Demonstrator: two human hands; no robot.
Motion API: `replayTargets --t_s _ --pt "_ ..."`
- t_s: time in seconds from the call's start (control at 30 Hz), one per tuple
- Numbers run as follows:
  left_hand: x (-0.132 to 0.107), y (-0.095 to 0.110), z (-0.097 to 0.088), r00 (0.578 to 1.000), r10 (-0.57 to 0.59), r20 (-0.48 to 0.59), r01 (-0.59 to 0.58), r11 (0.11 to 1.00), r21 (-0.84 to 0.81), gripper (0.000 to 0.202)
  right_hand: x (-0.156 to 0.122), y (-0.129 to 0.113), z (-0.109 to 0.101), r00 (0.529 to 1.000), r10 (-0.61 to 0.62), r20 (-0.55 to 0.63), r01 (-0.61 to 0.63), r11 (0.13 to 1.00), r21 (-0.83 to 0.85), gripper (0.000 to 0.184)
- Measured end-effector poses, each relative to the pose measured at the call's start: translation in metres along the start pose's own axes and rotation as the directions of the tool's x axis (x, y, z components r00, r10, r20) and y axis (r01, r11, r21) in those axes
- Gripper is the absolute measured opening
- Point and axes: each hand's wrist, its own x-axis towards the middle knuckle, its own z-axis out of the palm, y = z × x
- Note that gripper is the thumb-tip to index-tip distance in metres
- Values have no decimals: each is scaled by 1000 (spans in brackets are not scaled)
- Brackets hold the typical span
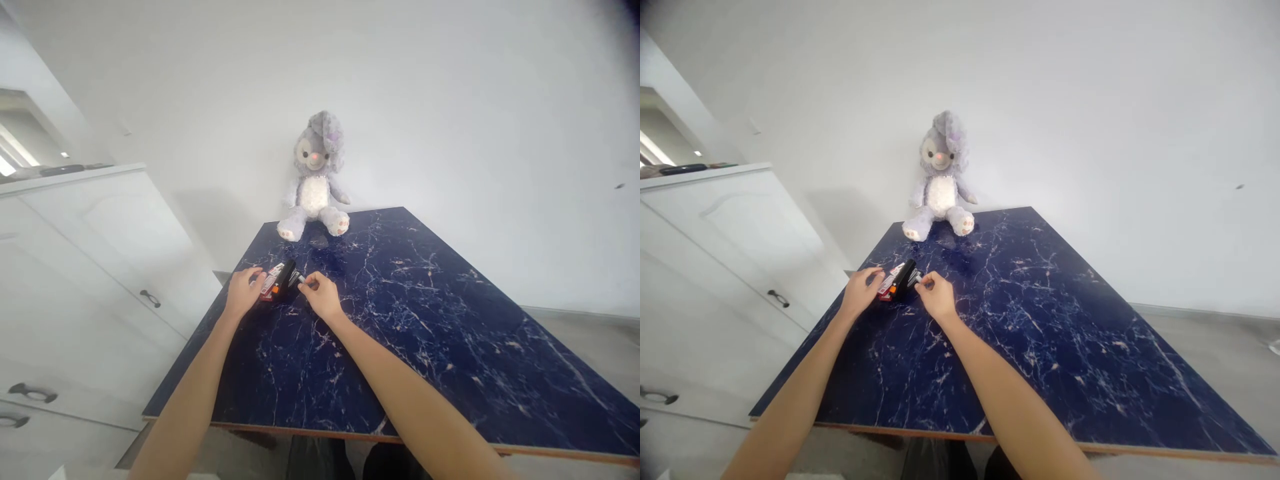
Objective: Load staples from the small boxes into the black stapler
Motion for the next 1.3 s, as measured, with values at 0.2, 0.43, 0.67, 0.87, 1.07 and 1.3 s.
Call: replayTargets --t_s 0.2,0.43,0.67,0.87,1.07,1.3 --pt "-11 36 13 984 150 98 -151 989 -1 55 2 2 1 999 20 -30 -18 997 76 32" --pt "-6 16 3 998 69 14 -67 992 -107 39 2 2 0 1000 9 -8 -9 999 31 18" --pt "-4 -23 -10 903 -415 110 350 860 371 47 4 7 1 999 47 -11 -46 997 59 20" --pt "-4 -27 -13 902 -405 150 337 878 340 34 3 4 0 999 29 -24 -28 999 37 19" --pt "1 -6 -26 897 -383 -220 327 911 -252 43 -4 -1 -1 999 -33 -39 39 982 186 10" --pt "-1 19 -21 954 -96 284 300 345 -889 61 0 2 0 1000 3 -21 4 953 302 23"
